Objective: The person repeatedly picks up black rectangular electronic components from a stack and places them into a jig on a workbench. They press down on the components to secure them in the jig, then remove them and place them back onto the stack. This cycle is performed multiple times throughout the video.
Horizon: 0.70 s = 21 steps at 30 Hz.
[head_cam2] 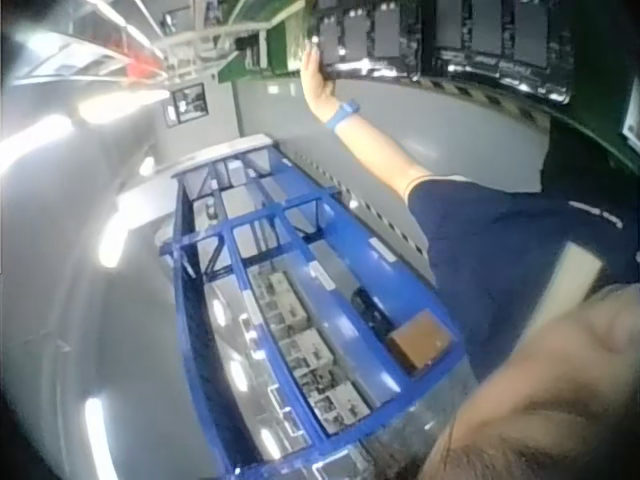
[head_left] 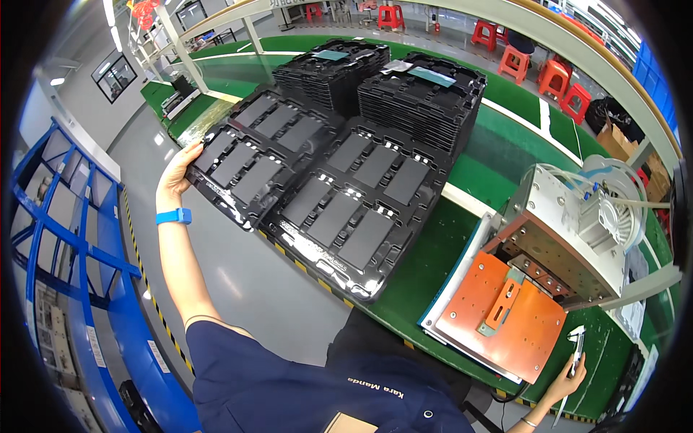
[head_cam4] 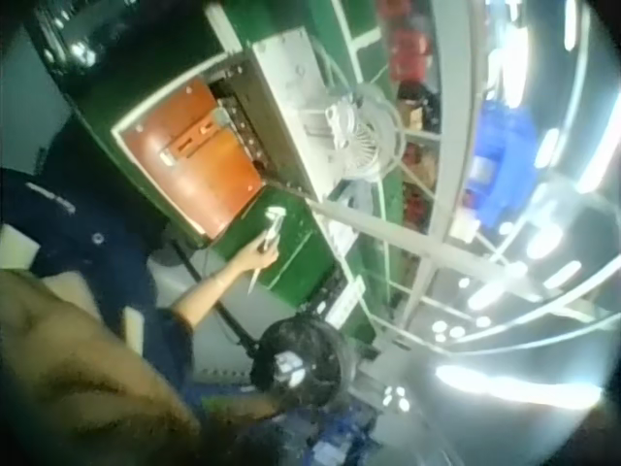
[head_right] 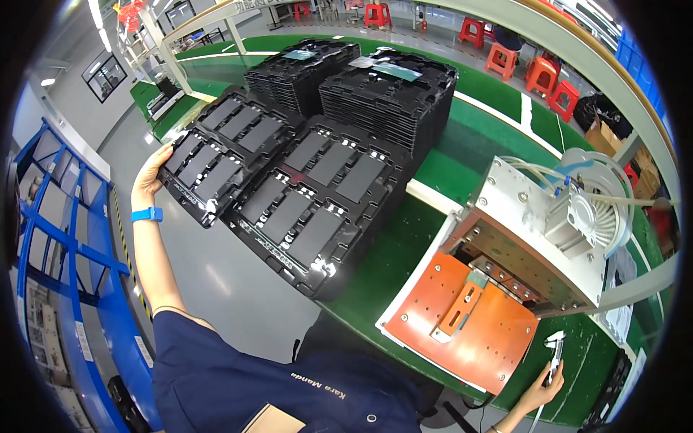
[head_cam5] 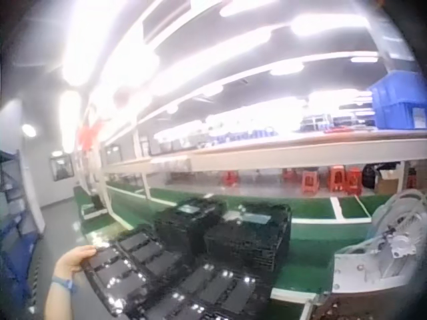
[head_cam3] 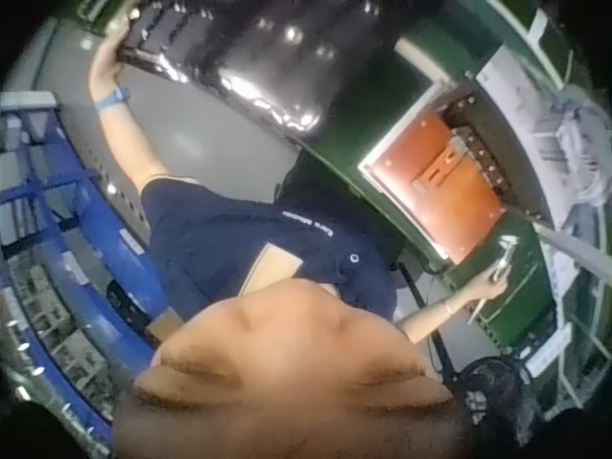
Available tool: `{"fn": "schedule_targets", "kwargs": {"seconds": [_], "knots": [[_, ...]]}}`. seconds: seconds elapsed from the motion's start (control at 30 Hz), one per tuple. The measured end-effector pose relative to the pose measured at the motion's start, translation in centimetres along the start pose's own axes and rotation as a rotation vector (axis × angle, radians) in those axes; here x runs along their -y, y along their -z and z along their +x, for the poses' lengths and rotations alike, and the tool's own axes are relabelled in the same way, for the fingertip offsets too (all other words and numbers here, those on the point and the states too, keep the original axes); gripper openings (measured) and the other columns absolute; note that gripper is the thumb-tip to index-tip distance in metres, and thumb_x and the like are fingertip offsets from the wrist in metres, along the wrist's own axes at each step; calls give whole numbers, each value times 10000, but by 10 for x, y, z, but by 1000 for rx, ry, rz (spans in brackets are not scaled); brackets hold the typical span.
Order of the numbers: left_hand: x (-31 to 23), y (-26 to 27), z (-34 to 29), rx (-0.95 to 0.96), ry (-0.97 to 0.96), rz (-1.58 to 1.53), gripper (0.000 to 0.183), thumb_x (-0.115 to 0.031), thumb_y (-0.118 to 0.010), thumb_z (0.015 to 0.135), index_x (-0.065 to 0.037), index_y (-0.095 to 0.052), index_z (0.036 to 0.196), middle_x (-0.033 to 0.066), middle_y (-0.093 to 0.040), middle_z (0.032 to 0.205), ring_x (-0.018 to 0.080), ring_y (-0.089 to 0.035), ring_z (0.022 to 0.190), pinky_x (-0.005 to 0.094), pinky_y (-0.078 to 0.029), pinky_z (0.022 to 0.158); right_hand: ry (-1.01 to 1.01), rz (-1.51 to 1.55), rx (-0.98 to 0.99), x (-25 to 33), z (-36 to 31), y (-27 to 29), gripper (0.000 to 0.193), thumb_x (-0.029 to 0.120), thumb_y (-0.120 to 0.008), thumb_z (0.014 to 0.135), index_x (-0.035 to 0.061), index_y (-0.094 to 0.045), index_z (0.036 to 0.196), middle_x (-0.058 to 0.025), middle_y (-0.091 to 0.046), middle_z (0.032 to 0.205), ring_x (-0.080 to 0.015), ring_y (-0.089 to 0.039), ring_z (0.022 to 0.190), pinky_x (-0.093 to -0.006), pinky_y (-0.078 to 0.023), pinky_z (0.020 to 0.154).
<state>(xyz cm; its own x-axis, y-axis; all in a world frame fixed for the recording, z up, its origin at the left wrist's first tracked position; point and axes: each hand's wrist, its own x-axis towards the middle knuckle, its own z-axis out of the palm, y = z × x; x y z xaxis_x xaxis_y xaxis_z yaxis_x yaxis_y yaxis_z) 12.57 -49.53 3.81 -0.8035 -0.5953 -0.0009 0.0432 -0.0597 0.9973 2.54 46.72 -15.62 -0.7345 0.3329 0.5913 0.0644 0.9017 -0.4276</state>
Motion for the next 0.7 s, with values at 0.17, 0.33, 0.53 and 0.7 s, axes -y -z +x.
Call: {"fn": "schedule_targets", "kwargs": {"seconds": [0.17, 0.33, 0.53, 0.7], "knots": [[38, 53, 17, -43, 15, -18, 434, -135, -671, 912, -3, -552, 1308, 74, -664, 1162, 146, -659, 1006, 293, -543, 897, -40, 14, 28, 4, 2, 0, 334, 138, -647, 938, 76, -629, 1266, -62, -556, 936, -182, -556, 839, -326, -455, 686], [86, 44, 35, 4, 61, 12, 465, -147, -649, 923, -1, -524, 1347, 73, -631, 1248, 153, -628, 1066, 289, -507, 942, 18, -18, 32, -16, 5, -4, 336, 165, -641, 948, 49, -623, 1263, -45, -529, 871, -153, -532, 792, -306, -447, 674], [98, 32, 54, -130, 73, 591, 544, -240, -763, 819, 17, -602, 1270, 105, -677, 1152, 167, -649, 986, 299, -516, 873, 245, -135, -105, 35, 8, 11, 288, 240, -785, 831, 10, -728, 996, -160, -669, 814, -320, -644, 726, -396, -528, 655], [139, 8, 47, -218, -134, 895, 515, -340, -733, 844, -41, -638, 1253, 144, -672, 1202, 226, -645, 1084, 313, -481, 951, 227, -120, -138, 31, 9, 11, 298, 250, -782, 839, 24, -731, 1026, -143, -677, 827, -301, -652, 725, -391, -535, 658]]}}
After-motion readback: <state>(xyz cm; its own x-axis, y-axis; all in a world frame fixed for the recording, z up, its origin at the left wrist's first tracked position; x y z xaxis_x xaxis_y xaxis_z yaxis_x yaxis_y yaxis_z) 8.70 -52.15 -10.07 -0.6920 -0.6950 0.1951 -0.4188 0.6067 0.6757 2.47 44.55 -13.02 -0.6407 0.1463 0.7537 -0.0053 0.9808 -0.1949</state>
